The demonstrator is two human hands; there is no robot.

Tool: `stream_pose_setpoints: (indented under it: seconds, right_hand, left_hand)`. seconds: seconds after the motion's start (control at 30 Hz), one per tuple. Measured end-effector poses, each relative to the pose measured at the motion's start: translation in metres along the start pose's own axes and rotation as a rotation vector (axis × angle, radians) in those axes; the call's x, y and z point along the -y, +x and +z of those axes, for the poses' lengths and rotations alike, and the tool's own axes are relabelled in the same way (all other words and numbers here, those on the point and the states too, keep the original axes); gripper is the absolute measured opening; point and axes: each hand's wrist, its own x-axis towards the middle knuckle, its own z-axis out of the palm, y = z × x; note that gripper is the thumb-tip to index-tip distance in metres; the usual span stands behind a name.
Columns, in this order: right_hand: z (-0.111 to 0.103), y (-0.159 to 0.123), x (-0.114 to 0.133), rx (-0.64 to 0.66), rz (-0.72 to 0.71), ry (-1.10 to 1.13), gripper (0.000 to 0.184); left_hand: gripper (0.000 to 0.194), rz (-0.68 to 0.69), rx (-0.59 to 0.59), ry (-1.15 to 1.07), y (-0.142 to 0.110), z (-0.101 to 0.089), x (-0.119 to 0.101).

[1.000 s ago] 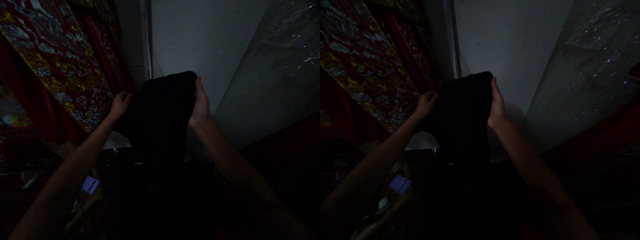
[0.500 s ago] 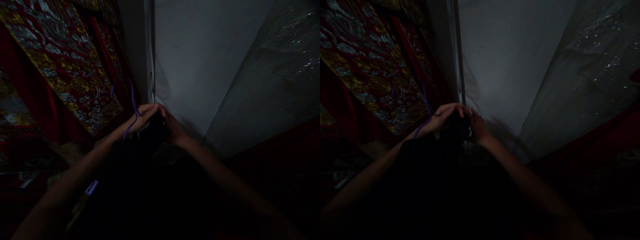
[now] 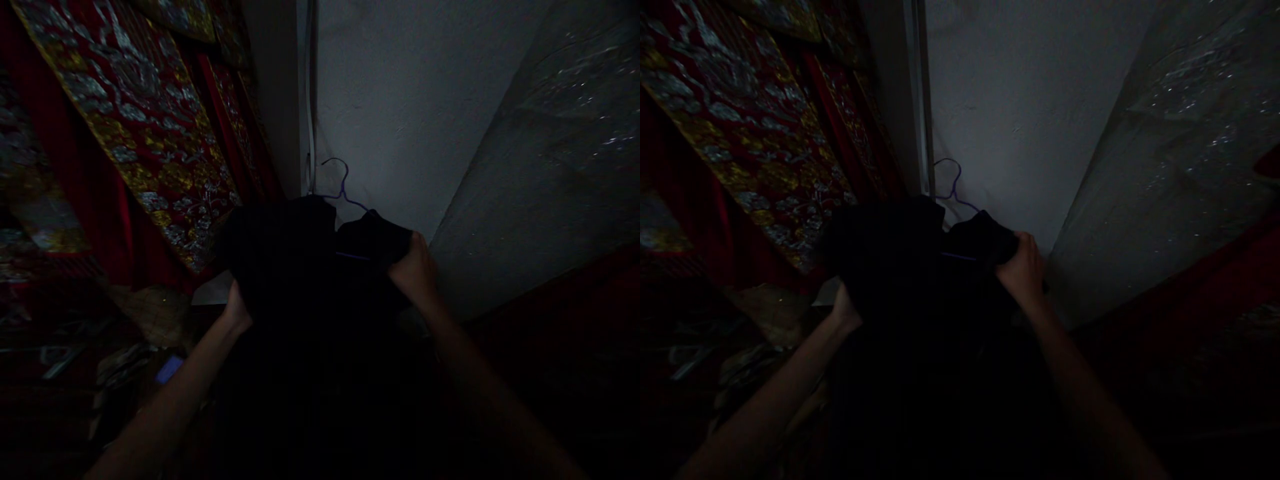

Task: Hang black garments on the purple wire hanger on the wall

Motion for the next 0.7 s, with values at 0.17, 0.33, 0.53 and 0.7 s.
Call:
stream_pose_setpoints:
  seconds: [0.17,0.33,0.53,0.7]
  right_hand:
    - [0.003,0.054,0.025,-0.019,-0.005,-0.050,0.056]
    - [-0.001,0.056,0.043,0.069,-0.222,-0.013,0.067]
    - [-0.010,-0.028,0.041,0.062,-0.220,0.221,0.069]
    - [0.057,-0.114,0.067,0.422,0.347,0.642,0.040]
  left_hand:
    - [0.077,-0.024,0.016,-0.297,-0.008,-0.005,0.017]
    - [0.055,0.039,-0.246,-0.220,-0.011,0.014,0.038]
    - [0.046,-0.167,-0.358,-0.371,-0.025,0.022,0.081]
    - [0.030,-0.253,-0.308,-0.451,-0.038,0.038,0.096]
